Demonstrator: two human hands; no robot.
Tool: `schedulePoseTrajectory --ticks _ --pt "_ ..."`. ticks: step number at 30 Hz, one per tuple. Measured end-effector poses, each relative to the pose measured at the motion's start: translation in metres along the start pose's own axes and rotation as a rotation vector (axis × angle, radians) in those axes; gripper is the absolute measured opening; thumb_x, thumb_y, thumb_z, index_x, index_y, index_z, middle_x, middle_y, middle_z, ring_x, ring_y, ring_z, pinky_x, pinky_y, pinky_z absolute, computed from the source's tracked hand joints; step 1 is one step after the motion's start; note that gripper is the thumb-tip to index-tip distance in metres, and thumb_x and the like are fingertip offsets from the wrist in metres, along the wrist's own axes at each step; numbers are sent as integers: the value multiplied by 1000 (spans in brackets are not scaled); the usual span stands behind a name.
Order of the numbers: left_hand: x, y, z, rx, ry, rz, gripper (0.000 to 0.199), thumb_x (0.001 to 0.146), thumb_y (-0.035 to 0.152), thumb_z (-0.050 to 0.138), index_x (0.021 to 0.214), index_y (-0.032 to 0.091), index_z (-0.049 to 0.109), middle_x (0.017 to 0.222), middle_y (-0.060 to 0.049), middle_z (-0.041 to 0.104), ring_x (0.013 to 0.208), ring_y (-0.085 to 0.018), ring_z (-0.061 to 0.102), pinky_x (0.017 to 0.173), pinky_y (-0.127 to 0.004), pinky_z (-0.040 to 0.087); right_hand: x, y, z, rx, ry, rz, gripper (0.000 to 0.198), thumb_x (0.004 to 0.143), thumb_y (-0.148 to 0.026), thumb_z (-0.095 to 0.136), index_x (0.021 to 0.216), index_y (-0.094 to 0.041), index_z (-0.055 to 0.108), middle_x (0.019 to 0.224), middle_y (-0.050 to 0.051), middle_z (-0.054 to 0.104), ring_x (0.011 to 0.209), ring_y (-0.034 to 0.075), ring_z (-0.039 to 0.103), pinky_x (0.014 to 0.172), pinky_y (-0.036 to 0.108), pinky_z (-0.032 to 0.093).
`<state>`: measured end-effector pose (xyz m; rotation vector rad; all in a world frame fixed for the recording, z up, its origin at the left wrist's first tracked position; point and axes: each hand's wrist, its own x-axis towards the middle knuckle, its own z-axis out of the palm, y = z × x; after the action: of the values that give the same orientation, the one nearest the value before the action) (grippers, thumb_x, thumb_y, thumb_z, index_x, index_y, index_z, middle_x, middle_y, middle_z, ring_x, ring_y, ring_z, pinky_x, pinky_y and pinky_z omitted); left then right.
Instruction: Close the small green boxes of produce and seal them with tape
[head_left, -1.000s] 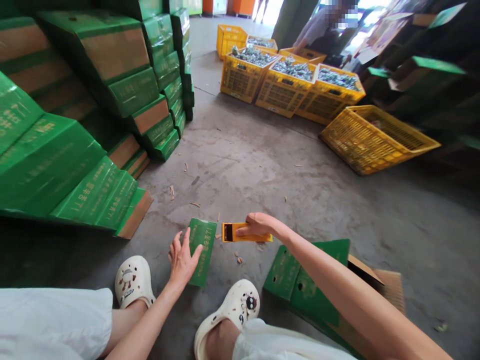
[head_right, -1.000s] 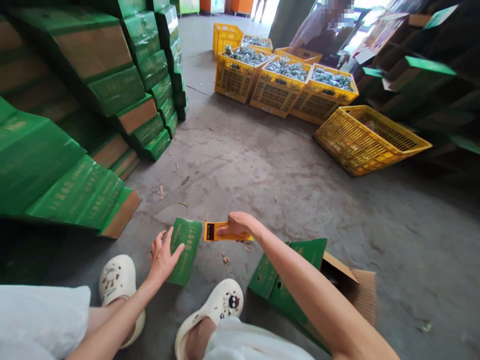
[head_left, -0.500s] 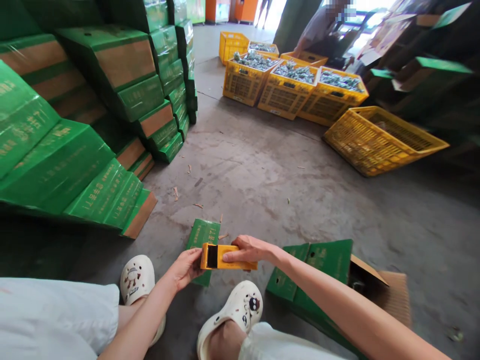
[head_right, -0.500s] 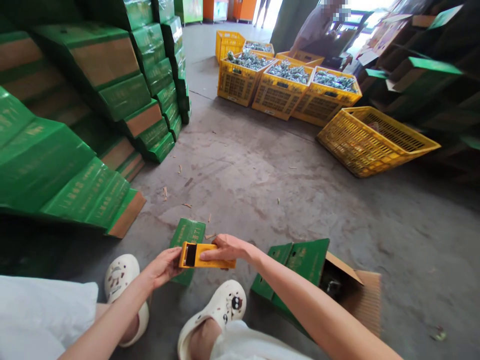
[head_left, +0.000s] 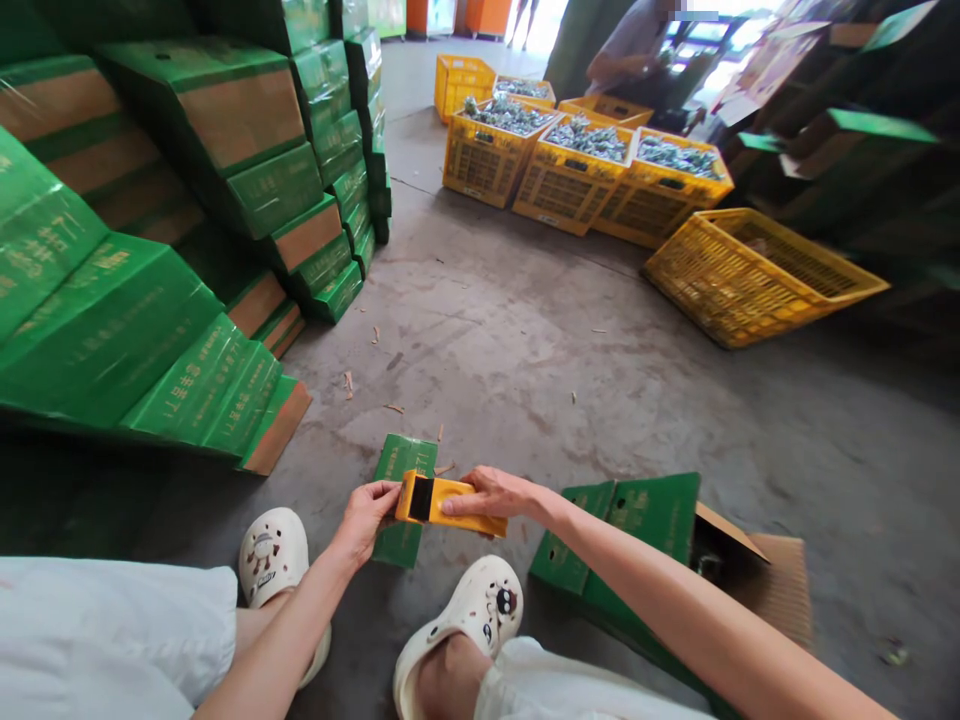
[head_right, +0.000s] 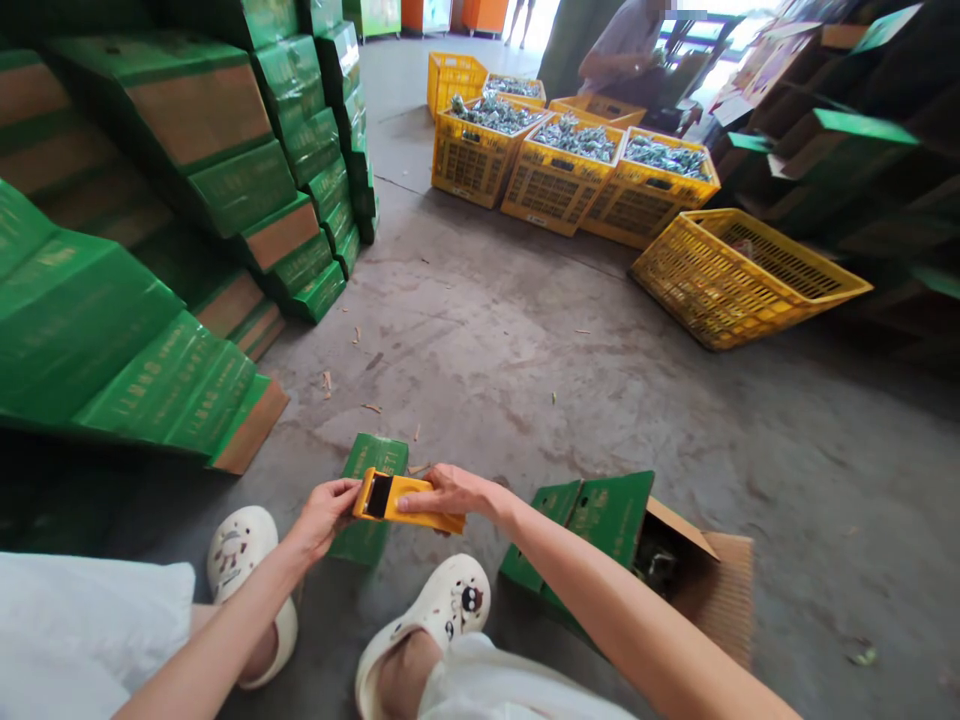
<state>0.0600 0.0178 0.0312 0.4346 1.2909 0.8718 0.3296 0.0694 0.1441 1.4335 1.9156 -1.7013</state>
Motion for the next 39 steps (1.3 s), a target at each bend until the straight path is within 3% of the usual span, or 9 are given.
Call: schedulePoseTrajectory --ticks 4,8,21,29,33,35,39 --pt "16 26 -41 47 144 146 60 41 56 99 78 14 76 62 3 67 54 -7 55 55 -19 44 -11 29 -12 -78 68 94 72 77 -85 61 84 -14 73 68 0 59 63 13 50 51 23 31" --pt "31 34 -67 102 159 215 60 44 59 97 78 14 77 67 1 69 59 -9 59 60 -22 49 -19 53 -13 -71 103 168 73 75 -85 62 85 -13 74 68 3 62 61 14 52 51 23 32" --pt "56 20 -76 254 129 283 57 54 64 90 80 15 79 64 1 66 58 -10 55 58 -22 43 -14 65 15 -41 89 181 75 75 -90 56 77 -15 66 69 1 57 63 13 50 50 23 31" --pt "66 -12 -65 284 155 213 74 48 78 83 84 13 76 71 -4 72 63 -14 62 65 -27 52 -4 67 12 -129 126 228 78 73 -91 56 80 -15 69 70 3 61 65 15 54 51 23 32" --pt "68 -29 -50 383 201 200 75 62 81 72 93 14 77 86 -10 76 79 -22 70 76 -33 56 4 71 13 -172 106 254 75 76 -88 58 83 -15 71 73 4 64 66 16 56 51 23 33" --pt "68 -28 -46 463 260 213 67 71 72 72 104 14 76 101 -14 77 96 -28 71 88 -38 56 7 73 14 -186 106 262 72 78 -85 59 85 -15 73 75 6 67 67 17 58 52 23 34" --pt "61 -13 -42 610 419 271 67 81 42 74 140 15 61 146 -20 56 144 -35 46 121 -49 34 10 73 14 -221 106 263 69 79 -81 62 86 -13 74 78 9 70 69 19 61 53 24 36"
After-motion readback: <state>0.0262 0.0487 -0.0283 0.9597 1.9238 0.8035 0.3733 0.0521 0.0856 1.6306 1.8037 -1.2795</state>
